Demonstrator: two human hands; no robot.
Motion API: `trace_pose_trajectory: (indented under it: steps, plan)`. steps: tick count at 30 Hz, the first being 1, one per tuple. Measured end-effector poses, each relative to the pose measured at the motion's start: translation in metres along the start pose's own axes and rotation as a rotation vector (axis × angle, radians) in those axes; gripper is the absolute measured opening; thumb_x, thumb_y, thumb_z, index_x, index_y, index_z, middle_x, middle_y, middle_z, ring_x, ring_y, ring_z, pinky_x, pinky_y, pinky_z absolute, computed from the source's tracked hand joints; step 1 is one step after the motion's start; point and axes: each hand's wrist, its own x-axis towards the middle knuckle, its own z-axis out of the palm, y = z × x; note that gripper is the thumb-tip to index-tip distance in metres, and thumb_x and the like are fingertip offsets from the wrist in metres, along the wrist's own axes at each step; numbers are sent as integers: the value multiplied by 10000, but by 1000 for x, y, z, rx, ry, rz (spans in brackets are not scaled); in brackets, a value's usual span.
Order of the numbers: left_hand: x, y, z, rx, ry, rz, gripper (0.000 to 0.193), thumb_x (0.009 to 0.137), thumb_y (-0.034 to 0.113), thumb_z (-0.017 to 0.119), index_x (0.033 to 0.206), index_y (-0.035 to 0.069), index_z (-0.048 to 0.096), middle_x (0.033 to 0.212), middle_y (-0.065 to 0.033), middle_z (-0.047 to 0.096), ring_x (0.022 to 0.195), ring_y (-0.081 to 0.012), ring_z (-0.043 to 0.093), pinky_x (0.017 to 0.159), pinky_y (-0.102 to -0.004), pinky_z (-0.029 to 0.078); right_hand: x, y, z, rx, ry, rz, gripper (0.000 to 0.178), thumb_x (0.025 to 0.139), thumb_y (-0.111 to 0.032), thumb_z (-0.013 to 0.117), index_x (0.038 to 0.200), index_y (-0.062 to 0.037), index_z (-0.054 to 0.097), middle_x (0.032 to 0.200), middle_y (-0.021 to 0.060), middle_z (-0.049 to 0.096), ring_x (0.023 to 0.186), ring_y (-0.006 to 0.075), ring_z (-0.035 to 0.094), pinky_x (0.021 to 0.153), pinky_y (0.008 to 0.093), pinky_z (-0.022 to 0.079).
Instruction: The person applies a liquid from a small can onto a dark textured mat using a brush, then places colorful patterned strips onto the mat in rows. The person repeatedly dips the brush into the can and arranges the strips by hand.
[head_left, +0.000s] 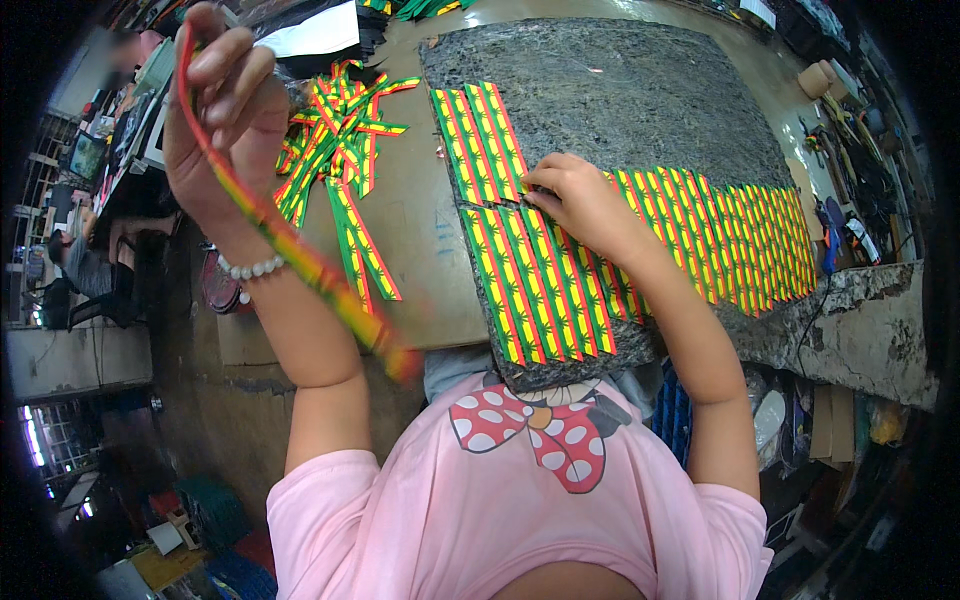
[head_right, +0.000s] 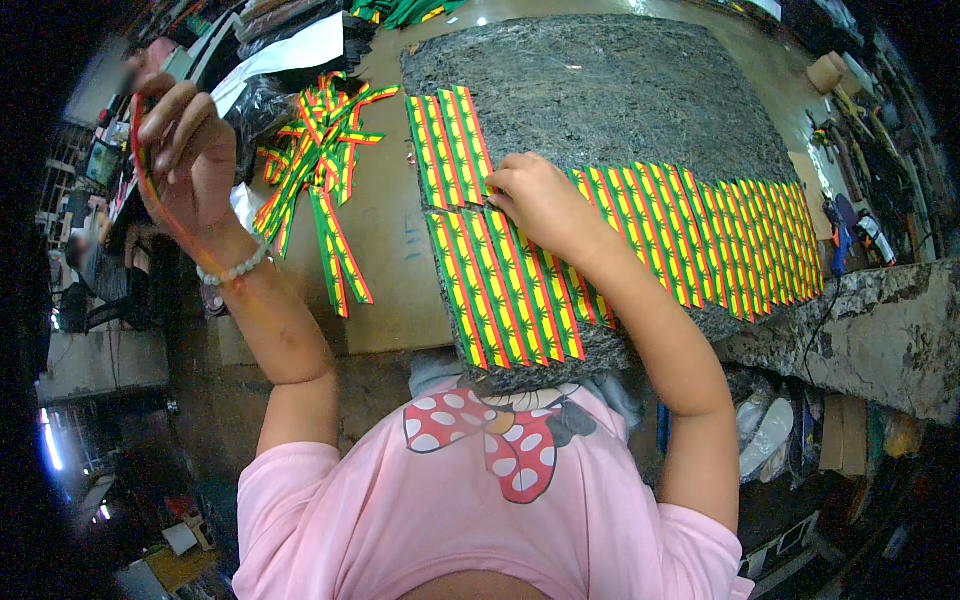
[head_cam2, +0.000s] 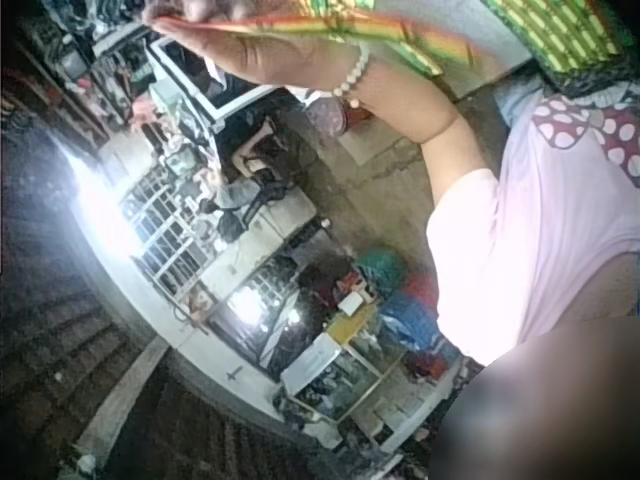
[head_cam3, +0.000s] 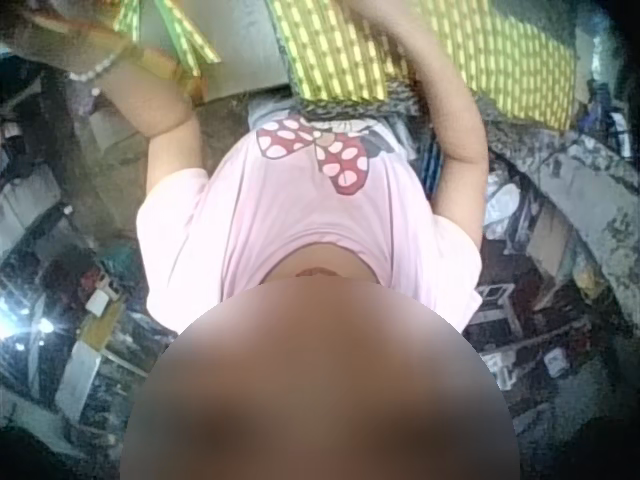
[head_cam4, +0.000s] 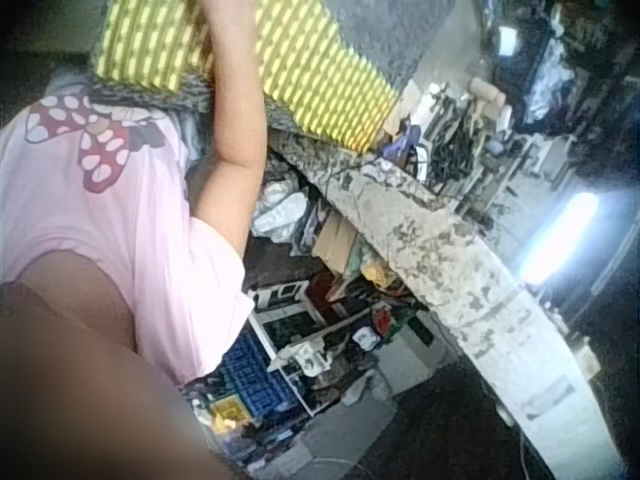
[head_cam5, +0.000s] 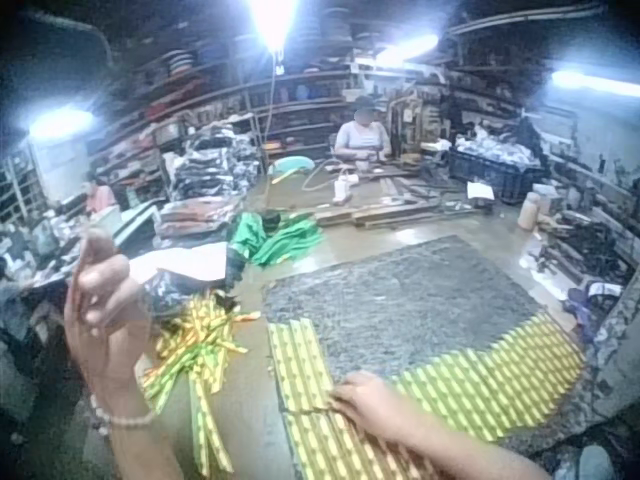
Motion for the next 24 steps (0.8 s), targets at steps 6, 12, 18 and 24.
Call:
trace_pose_trajectory:
  steps: [6,12,18,24]
  plan:
    - [-6,7,2,100,-126,-84,336,972,130,509,1243,-62,459,854,-71,515,660,-122,449,508,-176,416,0,-1,0,-24,-17,-6,138,808,-97,640,892,8,674,909,154,624,904,339,592,829,424,490]
    - [1,-11,2,654,194,-64,320,958,108,531,1220,-73,501,923,-105,617,732,-124,586,556,-150,452,7,-18,-17,289,73,194,216,903,-184,609,999,1,666,1001,114,647,949,249,624,855,374,498]
    - [44,-83,-14,1318,251,-391,383,856,237,718,1153,11,631,959,-64,688,830,-113,633,729,-227,500,28,-46,-47,1330,253,264,358,983,-246,529,1193,42,565,1017,104,647,912,152,628,829,309,530]
    - [80,-98,-90,1464,179,-411,292,869,233,692,1105,62,684,970,-28,706,847,-93,663,635,-185,443,10,-44,-38,1038,324,439,376,986,-190,515,1266,60,519,956,88,646,760,112,630,687,243,548]
